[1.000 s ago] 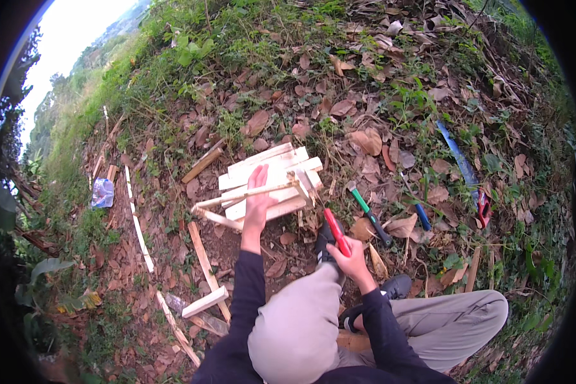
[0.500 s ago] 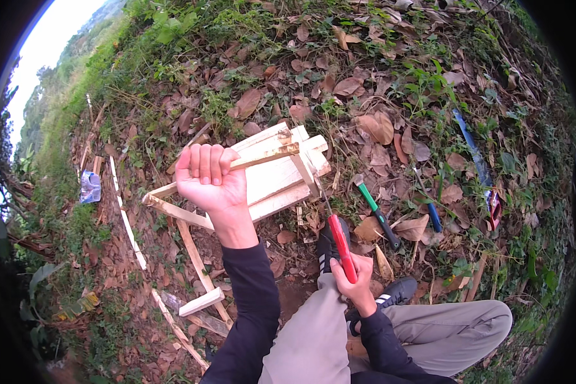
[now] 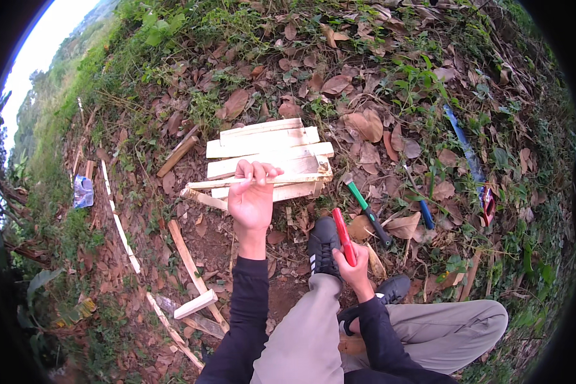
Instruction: The person assembles a small wooden structure by hammering nails into a frame and attaching slats. They use a hammer to secure the pieces and a saw to trim excess wood from the frame.
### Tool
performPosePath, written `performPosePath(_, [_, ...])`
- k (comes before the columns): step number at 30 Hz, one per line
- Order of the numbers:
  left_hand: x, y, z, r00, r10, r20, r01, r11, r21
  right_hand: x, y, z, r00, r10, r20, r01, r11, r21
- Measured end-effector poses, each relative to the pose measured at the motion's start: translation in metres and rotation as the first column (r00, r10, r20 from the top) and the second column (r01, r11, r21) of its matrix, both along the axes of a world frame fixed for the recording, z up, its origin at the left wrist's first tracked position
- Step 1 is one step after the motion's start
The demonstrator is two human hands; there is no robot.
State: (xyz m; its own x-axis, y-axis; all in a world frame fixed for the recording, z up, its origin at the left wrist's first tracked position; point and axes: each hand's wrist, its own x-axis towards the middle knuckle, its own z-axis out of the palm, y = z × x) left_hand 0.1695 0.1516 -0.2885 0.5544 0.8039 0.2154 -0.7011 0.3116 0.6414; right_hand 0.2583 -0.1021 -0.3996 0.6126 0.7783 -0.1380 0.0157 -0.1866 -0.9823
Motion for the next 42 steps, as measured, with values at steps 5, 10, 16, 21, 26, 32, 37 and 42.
performPosePath(5, [-0.032,0.031,-0.023,0.569,0.352,-0.743,0.222,0.804,0.551,0.011,0.006,0.016,0.999,-0.018,-0.038,0.019,1.000,0.010])
performPosePath(10, [-0.057,0.096,-0.103,-0.208,0.903,-0.376,0.579,0.423,0.697,0.000,0.010,0.017,1.000,0.019,-0.022,-0.019,1.000,0.004])
performPosePath(16, [-0.050,0.073,-0.136,-0.369,0.831,-0.417,0.585,0.556,0.591,-0.008,0.007,0.017,0.996,-0.088,-0.009,0.088,0.996,-0.014])
performPosePath(21, [-0.052,0.072,-0.141,-0.386,0.840,-0.381,0.541,0.541,0.644,-0.015,0.015,0.033,0.996,-0.020,0.091,0.017,0.999,0.041])
performPosePath(26, [-0.051,0.073,-0.140,-0.389,0.847,-0.362,0.559,0.530,0.638,-0.004,0.003,0.017,0.998,-0.031,0.059,0.032,0.999,-0.005])
performPosePath(32, [-0.048,0.077,-0.140,-0.411,0.818,-0.403,0.578,0.575,0.579,0.003,0.032,0.004,0.994,-0.097,-0.058,0.097,0.995,-0.001])
performPosePath(37, [-0.050,0.075,-0.143,-0.411,0.825,-0.388,0.571,0.565,0.596,-0.020,-0.013,0.001,0.990,-0.074,-0.124,0.073,0.997,-0.010])
performPosePath(42, [-0.041,0.065,-0.138,-0.511,0.766,-0.390,0.513,0.636,0.577,-0.010,0.017,0.005,0.996,-0.091,0.009,0.091,0.996,-0.014])
